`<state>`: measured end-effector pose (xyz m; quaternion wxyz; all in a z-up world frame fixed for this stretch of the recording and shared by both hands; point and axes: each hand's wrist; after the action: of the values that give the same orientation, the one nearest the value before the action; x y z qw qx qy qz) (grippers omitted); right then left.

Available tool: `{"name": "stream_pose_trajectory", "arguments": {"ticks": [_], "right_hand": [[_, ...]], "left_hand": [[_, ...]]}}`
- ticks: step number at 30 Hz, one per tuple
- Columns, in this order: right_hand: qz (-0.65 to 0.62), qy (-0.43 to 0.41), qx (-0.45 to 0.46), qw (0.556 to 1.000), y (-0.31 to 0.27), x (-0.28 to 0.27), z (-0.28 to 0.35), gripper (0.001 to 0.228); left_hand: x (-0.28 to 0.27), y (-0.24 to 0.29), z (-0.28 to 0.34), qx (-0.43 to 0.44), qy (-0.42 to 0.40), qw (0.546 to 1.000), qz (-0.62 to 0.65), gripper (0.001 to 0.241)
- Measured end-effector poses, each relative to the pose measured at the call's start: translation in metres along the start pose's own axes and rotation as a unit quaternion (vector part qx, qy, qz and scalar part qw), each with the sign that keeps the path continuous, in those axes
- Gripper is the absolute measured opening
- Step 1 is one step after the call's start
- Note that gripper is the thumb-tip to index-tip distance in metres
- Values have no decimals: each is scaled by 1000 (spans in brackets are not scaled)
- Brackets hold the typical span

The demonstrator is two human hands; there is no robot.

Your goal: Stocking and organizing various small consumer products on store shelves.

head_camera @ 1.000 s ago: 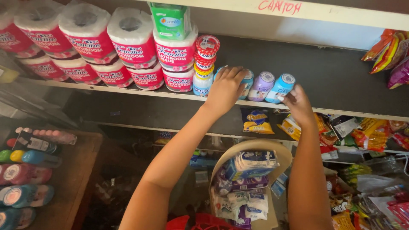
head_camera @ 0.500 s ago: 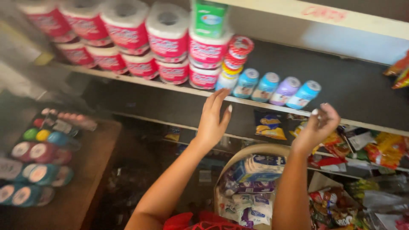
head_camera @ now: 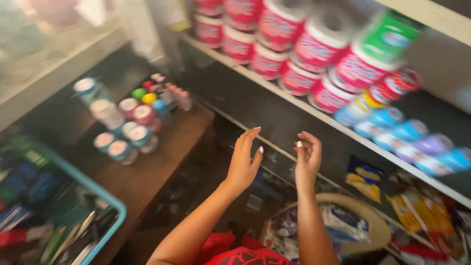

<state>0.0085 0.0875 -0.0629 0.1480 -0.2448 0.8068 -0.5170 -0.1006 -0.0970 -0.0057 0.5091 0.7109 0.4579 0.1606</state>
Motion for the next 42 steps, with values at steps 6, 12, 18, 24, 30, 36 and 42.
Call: {"name": "stream_pose_trajectory", "arguments": {"ticks": [6, 12, 18, 24, 30, 36, 42], "right_hand": [[-41, -140, 42, 988, 5, 89, 15, 32], [35, -286, 52, 956, -2, 182, 38, 41], [4, -422, 52, 905, 22, 272, 63, 55], [-22, -447, 53, 893, 78, 328, 74, 54], [-9, -446, 55, 893, 66, 343, 74, 48], [22, -416, 14, 909, 68, 334, 75, 48], [50, -387, 38, 920, 55, 297, 70, 38]], "left_hand": [[-61, -28, 25, 3, 148, 988, -37, 61], [-109, -67, 53, -69, 302, 951, -15, 77], [-139, -107, 72, -125, 386, 914, -22, 88], [-154, -146, 69, -165, 398, 901, -40, 89], [-157, -159, 72, -156, 376, 913, -35, 88], [-158, -148, 71, -140, 363, 919, -68, 79], [-147, -127, 67, -162, 329, 928, -65, 73]]}}
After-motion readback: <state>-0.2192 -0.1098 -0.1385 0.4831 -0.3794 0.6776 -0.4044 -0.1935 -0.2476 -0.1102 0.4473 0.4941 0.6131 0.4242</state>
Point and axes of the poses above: each hand's wrist, its own z-axis away from the middle knuckle, its own x-axis out of the palm, y = z × x, and after that the axes turned 1 degree about -x, right-handed
